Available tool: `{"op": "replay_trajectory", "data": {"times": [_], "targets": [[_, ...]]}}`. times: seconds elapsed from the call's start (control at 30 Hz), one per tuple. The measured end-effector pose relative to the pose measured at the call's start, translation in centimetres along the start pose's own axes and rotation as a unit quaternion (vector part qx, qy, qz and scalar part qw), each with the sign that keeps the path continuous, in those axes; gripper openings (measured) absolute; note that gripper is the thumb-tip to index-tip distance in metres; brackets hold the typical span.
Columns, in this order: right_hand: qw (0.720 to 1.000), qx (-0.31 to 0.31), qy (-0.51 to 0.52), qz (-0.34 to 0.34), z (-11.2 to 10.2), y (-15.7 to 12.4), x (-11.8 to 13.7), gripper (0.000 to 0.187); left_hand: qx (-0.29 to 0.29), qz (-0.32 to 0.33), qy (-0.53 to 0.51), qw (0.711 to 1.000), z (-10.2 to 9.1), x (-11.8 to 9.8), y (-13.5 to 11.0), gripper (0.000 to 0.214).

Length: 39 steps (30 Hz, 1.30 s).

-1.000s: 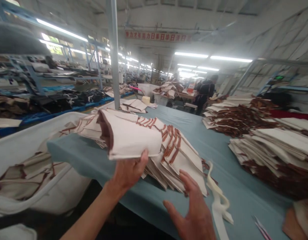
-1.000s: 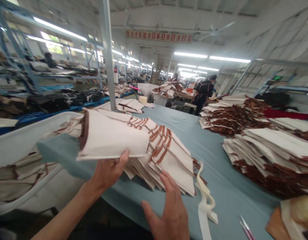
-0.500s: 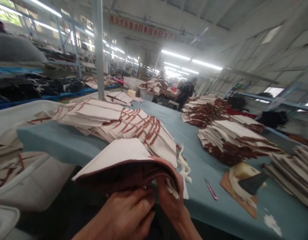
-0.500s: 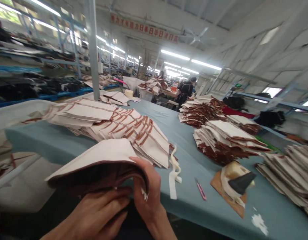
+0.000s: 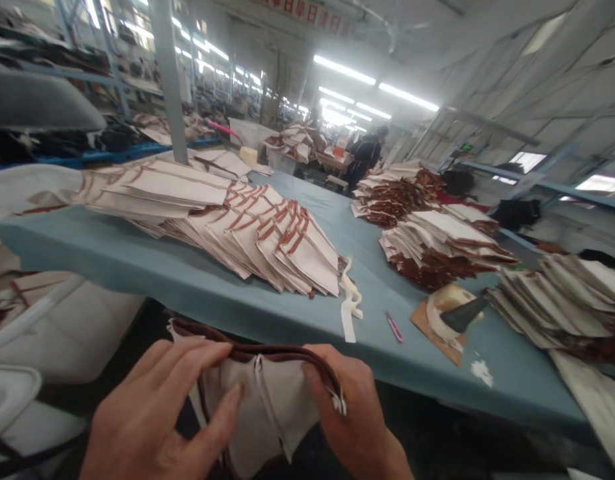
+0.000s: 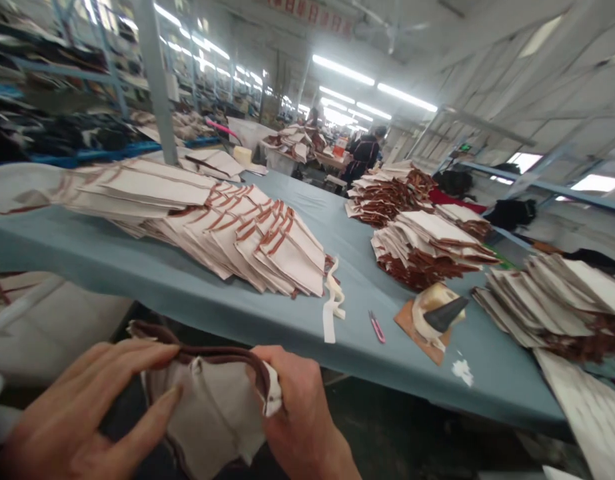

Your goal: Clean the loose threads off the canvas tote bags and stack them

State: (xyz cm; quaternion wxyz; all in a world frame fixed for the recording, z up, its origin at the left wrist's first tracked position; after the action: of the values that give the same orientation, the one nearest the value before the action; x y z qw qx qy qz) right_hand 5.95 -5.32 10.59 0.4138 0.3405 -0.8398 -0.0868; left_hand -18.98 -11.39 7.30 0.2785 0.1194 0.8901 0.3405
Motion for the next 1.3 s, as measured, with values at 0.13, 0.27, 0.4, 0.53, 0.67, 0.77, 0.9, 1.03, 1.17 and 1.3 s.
{"op": "replay_trajectory", "data": {"times": [0.13,0.27,0.4,0.53,0.67,0.77,0.9,1.03,1.17,1.3], "targets": [[0.999,0.014,0.02,0.046,0.4,-2.0,-0.2,0.028,0.019,0.034,-0.021,0.999,0.9,-2.1,0.2,0.007],[0.997,0.046,0.041,0.051,0.6,-3.2,-0.2,0.03,0.051,0.02,-0.013,0.998,2.0,-1.7,-0.6,0.015],[0.994,0.067,0.06,0.059,0.4,-4.0,-0.2,0.034,0.08,0.037,-0.011,0.996,3.1,-1.0,-0.9,0.021],[0.991,0.083,0.066,0.083,0.2,-4.7,-0.7,0.032,0.099,0.038,-0.03,0.994,3.8,-0.6,-0.9,0.026],[0.989,0.089,0.082,0.082,0.1,-5.4,-1.2,0.03,0.122,0.027,-0.074,0.989,4.0,-0.5,-0.8,0.022],[0.986,0.101,0.094,0.097,0.1,-5.6,-1.2,0.028,0.153,0.023,-0.128,0.98,4.0,-1.0,-0.6,0.008],[0.966,0.14,0.125,0.177,0.1,-4.6,-0.6,0.029,0.245,-0.052,-0.204,0.946,4.3,-2.2,-0.4,0.014],[0.954,0.205,0.129,0.179,0.4,-2.8,-0.6,0.023,0.351,-0.112,-0.266,0.891,4.7,-3.0,0.0,0.027],[0.942,0.236,0.13,0.201,0.9,-2.5,-1.9,0.045,0.368,-0.116,-0.28,0.879,4.1,-2.8,0.4,0.031],[0.934,0.181,0.198,0.235,1.3,-3.5,-2.6,0.057,0.358,-0.137,-0.291,0.877,3.3,-2.7,0.5,0.026]]}}
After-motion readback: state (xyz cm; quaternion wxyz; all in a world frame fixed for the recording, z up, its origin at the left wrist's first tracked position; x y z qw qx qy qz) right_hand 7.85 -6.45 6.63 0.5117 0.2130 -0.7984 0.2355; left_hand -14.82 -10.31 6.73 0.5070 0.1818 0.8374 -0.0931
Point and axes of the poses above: each hand's wrist, its own y-axis towards the middle knuckle, its own z-axis out of the palm, x = y × z, the point moved 1 cm from there along y, towards the middle knuckle, and after that the axes turned 5 degrees about x, right-handed, at the moved point
